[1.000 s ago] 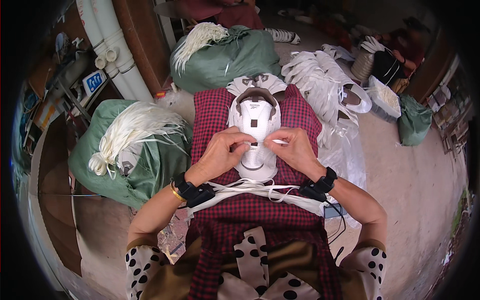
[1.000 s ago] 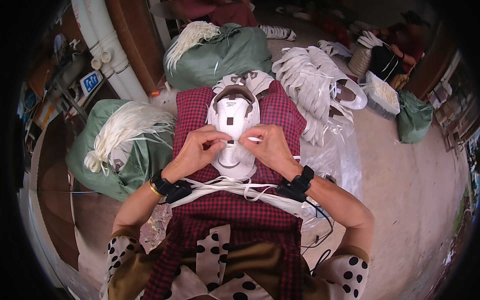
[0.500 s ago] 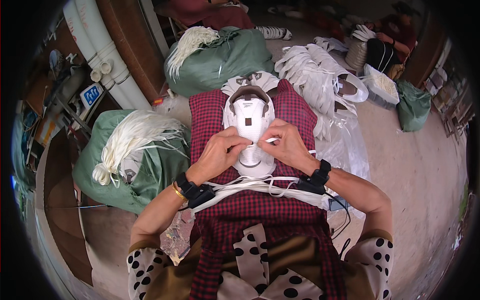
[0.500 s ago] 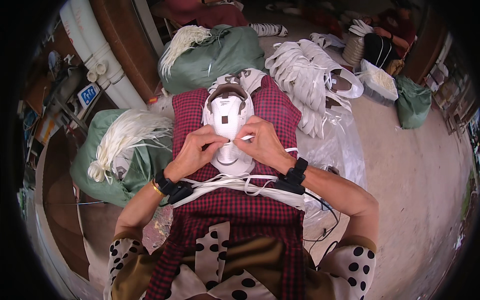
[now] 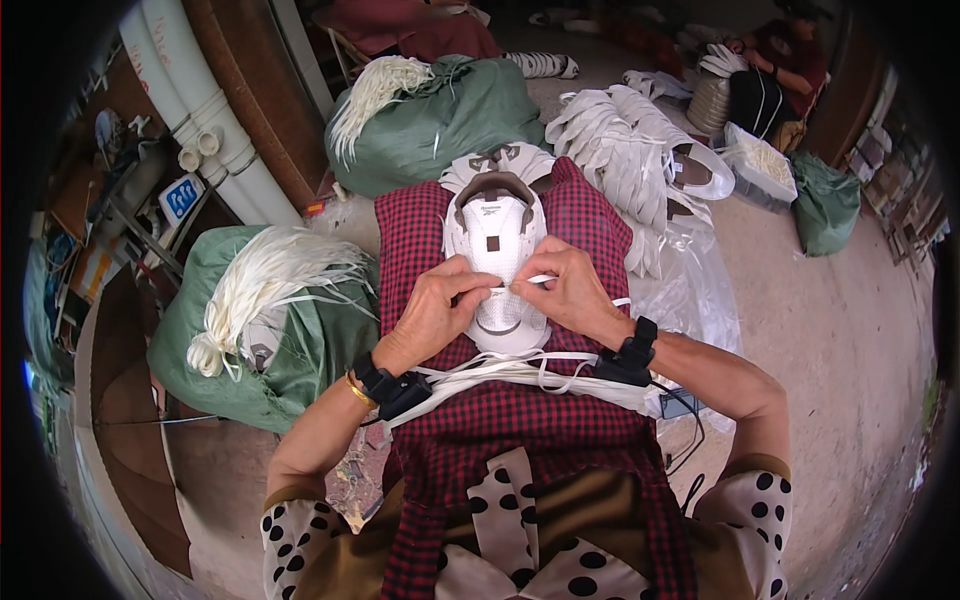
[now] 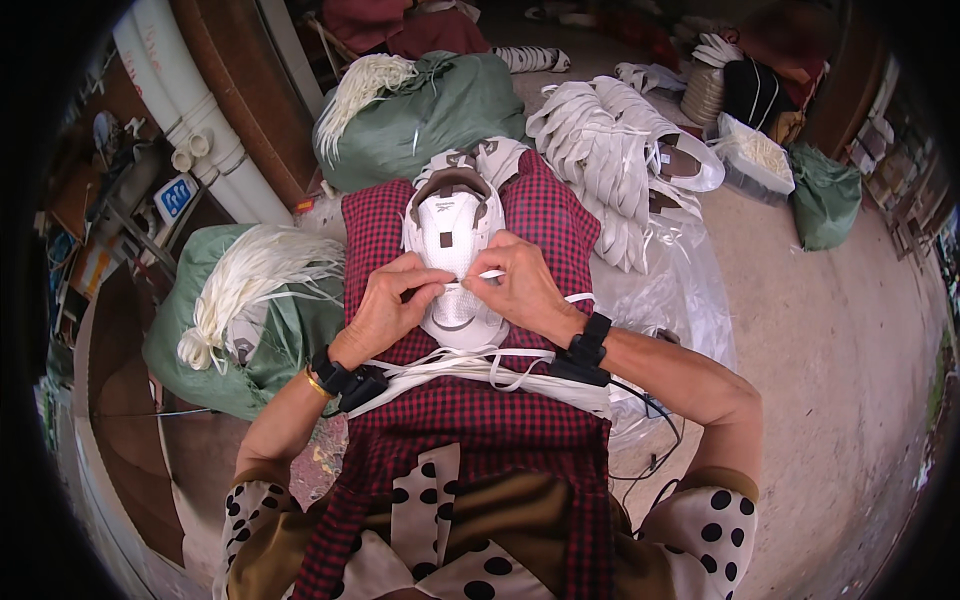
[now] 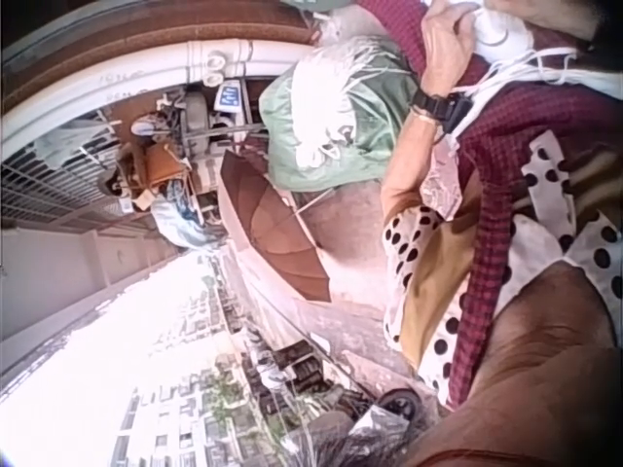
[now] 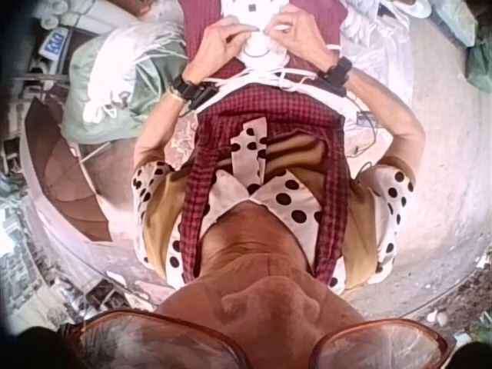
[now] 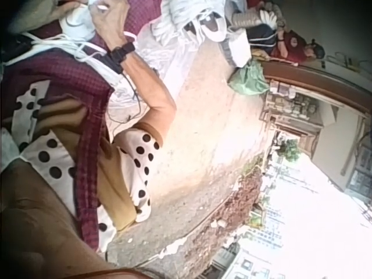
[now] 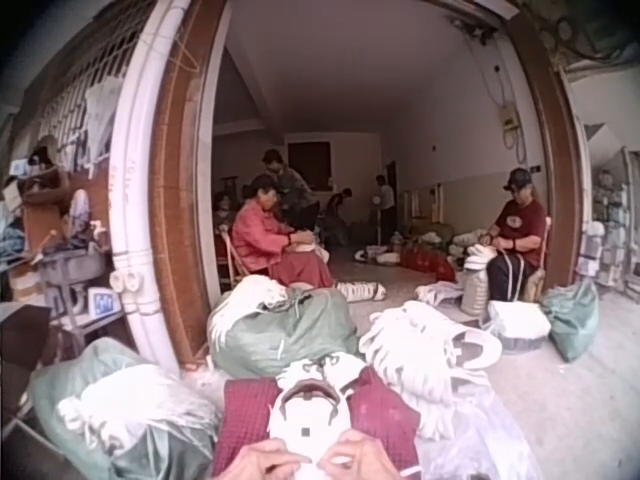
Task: Lacing a white sneaker while sitting in a warehouse workspace.
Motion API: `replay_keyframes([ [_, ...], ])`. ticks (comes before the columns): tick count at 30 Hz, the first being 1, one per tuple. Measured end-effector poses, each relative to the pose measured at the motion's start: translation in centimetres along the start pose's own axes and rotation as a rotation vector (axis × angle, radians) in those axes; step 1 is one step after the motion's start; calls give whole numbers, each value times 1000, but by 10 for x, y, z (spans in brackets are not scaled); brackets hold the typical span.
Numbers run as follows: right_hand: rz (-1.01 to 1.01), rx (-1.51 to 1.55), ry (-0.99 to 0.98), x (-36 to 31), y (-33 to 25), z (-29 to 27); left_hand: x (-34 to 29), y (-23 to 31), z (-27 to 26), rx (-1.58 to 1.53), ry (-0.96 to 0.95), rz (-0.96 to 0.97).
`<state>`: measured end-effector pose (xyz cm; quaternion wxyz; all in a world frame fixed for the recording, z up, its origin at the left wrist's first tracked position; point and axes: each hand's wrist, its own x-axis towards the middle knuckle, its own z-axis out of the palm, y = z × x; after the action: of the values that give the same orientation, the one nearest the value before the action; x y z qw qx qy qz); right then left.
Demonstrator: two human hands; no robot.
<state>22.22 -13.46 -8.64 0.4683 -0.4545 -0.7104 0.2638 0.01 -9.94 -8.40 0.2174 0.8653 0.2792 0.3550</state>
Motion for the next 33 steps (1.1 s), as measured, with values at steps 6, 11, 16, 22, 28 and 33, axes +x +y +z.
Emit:
replay_keyframes([
  [6,-155,-184,-121,11,-7,0,1,-1,-1,-137,9,-86],
  [11,-114,-329,-141,17,-16,-9,-2,-2,-3,-149,17,-165],
  [16,-297,-545,-191,13,-19,1,-2,-2,-3,-155,9,-162],
  [22,-270,-748,-195,11,-22,16,-2,-3,-3,-130,19,-151],
  [28,-269,-703,-208,10,-22,16,2,-4,-1,-129,33,-124],
  [33,-226,-647,-224,11,-32,14,1,11,-10,126,-10,-19],
])
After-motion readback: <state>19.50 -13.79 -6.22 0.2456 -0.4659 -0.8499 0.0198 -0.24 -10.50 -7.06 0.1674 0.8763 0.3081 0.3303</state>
